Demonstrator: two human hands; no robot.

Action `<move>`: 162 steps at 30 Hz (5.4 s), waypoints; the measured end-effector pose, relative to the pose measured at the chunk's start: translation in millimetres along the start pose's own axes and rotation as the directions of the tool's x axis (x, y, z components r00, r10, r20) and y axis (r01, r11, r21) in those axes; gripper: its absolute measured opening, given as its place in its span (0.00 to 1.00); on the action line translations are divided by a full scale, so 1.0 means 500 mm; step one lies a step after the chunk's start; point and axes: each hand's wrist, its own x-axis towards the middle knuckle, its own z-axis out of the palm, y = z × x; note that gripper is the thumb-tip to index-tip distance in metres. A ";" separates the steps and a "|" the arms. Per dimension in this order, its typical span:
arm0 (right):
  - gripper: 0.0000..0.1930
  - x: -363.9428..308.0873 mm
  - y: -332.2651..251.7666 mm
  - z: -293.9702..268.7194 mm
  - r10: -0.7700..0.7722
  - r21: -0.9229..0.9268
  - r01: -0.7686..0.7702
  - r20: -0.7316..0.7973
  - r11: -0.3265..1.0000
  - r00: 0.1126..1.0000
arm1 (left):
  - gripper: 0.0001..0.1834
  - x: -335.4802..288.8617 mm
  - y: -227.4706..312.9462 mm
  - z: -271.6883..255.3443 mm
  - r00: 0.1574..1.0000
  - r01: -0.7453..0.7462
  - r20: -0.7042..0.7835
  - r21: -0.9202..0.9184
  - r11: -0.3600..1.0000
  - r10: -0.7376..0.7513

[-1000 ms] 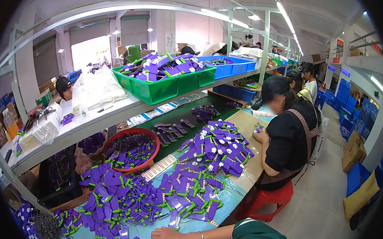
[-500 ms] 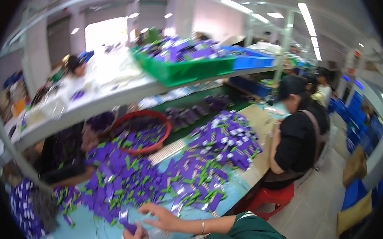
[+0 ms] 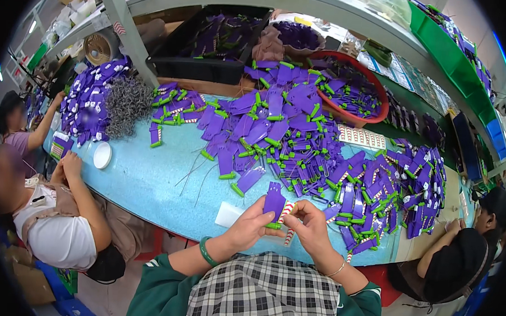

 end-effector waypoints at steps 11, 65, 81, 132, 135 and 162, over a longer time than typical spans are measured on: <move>0.06 0.002 0.007 0.002 -0.080 -0.075 0.078 -0.017 0.994 0.997 | 0.25 0.009 0.006 -0.006 0.998 0.037 0.059 -0.047 0.998 -0.035; 0.20 0.008 0.051 0.016 -0.003 0.508 -0.108 0.213 0.855 0.977 | 0.04 -0.044 0.042 0.067 0.931 -0.338 0.127 0.659 0.672 0.343; 0.07 0.018 0.033 0.030 0.151 0.293 -0.216 0.228 0.932 0.962 | 0.10 -0.024 0.022 -0.011 0.171 -0.769 0.897 0.380 -0.514 0.408; 0.19 -0.027 0.025 -0.035 0.290 0.444 -0.304 0.102 0.843 0.952 | 0.07 0.018 0.005 0.024 0.987 -0.142 0.147 0.653 0.744 0.059; 0.09 -0.032 0.046 -0.058 0.193 0.342 -0.221 0.114 0.913 0.975 | 0.06 0.041 0.019 0.028 0.995 -0.098 0.084 0.680 0.726 0.056; 0.22 -0.029 0.011 -0.063 -0.313 -0.375 0.274 -0.046 0.886 0.949 | 0.13 0.057 0.033 -0.033 0.970 -0.188 -0.102 0.266 0.945 0.222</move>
